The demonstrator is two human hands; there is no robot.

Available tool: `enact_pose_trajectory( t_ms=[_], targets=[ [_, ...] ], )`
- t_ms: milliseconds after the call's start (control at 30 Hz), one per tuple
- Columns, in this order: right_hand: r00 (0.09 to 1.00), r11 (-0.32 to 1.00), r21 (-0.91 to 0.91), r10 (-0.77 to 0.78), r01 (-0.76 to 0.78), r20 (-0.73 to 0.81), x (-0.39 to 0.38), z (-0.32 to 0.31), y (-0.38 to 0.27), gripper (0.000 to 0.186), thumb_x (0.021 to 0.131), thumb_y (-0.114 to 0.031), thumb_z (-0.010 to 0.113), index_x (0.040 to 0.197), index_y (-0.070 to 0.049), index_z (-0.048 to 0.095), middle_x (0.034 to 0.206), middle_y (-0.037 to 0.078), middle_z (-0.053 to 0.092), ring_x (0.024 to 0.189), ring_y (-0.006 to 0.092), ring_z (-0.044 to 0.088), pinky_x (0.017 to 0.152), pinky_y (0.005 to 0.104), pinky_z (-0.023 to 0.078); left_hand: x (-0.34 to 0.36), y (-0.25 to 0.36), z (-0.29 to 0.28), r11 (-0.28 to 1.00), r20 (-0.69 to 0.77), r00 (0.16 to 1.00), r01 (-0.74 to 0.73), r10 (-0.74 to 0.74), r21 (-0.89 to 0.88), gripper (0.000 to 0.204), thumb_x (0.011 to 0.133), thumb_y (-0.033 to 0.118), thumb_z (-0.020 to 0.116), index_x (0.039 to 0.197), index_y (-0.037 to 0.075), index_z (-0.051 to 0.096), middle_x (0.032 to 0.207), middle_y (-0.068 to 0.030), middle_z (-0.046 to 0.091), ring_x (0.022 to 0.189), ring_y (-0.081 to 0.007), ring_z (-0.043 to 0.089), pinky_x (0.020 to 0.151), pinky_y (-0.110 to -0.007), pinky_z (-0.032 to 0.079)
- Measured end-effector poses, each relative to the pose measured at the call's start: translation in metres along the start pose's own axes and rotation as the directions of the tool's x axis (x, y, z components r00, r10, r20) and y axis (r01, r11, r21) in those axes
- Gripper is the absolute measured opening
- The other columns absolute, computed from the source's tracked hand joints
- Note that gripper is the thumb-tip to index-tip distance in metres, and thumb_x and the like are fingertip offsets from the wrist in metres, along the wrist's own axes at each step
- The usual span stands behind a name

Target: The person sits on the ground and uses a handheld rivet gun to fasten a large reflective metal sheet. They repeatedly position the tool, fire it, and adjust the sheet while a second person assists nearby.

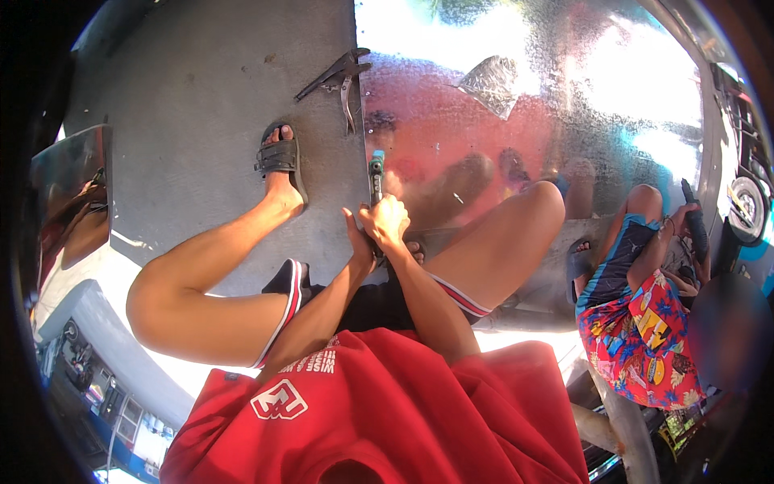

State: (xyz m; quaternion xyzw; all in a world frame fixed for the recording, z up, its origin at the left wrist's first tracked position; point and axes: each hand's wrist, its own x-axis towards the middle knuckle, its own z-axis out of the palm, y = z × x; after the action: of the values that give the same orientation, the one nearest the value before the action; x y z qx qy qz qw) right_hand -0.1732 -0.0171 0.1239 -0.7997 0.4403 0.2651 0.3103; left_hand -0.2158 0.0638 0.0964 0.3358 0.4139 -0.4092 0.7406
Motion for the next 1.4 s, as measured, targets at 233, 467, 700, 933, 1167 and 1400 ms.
enact_pose_trajectory(
  t_ms=[233,467,700,933,1167,1400],
  targets=[
    [0.983,0.999,0.038,0.020,-0.027,0.181,0.006,-0.034,-0.018,0.061,0.073,-0.050,0.075,0.103,0.003,0.067,0.095,0.024,0.071,0.092,0.0394,0.071,0.083,0.0473,0.056,0.010,0.004,0.004,0.997,-0.011,1.000,0.011,-0.012,-0.070,0.113,0.082,0.091,0.017,0.140,-0.002,0.047,0.132,-0.0168,0.057,0.124,-0.0290,0.054,0.106,-0.040,0.041],
    [0.994,0.997,0.057,0.051,-0.057,0.098,0.001,-0.006,-0.008,0.058,0.073,-0.046,0.077,0.101,0.004,0.068,0.091,0.025,0.071,0.089,0.0405,0.071,0.081,0.0467,0.057,0.005,0.005,0.000,0.999,0.022,0.999,-0.037,0.036,0.021,0.113,0.081,0.092,0.020,0.142,0.000,0.045,0.137,-0.0171,0.055,0.126,-0.0297,0.053,0.107,-0.041,0.041],
    [0.995,0.999,0.020,0.035,-0.037,0.093,0.001,-0.021,-0.016,0.061,0.073,-0.050,0.077,0.100,0.004,0.067,0.092,0.024,0.071,0.089,0.0395,0.071,0.080,0.0454,0.057,-0.001,0.011,0.006,0.999,0.078,0.997,0.020,-0.024,0.048,0.111,0.082,0.091,0.018,0.145,0.002,0.042,0.139,-0.0147,0.053,0.129,-0.0283,0.051,0.107,-0.043,0.041],
    [0.991,0.999,0.021,0.044,-0.047,0.128,0.000,-0.015,-0.008,0.056,0.074,-0.042,0.077,0.104,0.003,0.064,0.090,0.026,0.071,0.088,0.0407,0.071,0.079,0.0464,0.057,0.001,0.012,0.011,0.998,-0.053,0.998,-0.040,0.042,0.038,0.111,0.082,0.090,0.023,0.140,-0.001,0.048,0.131,-0.0182,0.058,0.120,-0.0282,0.057,0.102,-0.040,0.044],
    [0.995,0.996,0.010,-0.085,0.085,0.050,0.005,0.001,0.000,0.050,0.074,-0.042,0.077,0.097,0.000,0.063,0.086,0.024,0.070,0.084,0.0422,0.070,0.077,0.0490,0.056,0.003,0.005,0.009,0.996,-0.036,0.996,-0.079,0.078,-0.028,0.105,0.084,0.088,0.024,0.140,0.002,0.048,0.130,-0.0166,0.058,0.119,-0.0265,0.057,0.101,-0.039,0.045],
    [0.962,0.999,-0.009,0.046,-0.045,0.270,0.003,-0.011,0.011,0.067,0.075,-0.057,0.072,0.105,0.003,0.068,0.105,0.027,0.070,0.102,0.0421,0.068,0.087,0.0480,0.054,0.027,0.008,-0.014,0.994,0.117,0.990,0.071,-0.081,0.083,0.100,0.086,0.087,0.026,0.125,-0.001,0.056,0.114,-0.0146,0.065,0.105,-0.0253,0.064,0.092,-0.039,0.050]
  ],
)
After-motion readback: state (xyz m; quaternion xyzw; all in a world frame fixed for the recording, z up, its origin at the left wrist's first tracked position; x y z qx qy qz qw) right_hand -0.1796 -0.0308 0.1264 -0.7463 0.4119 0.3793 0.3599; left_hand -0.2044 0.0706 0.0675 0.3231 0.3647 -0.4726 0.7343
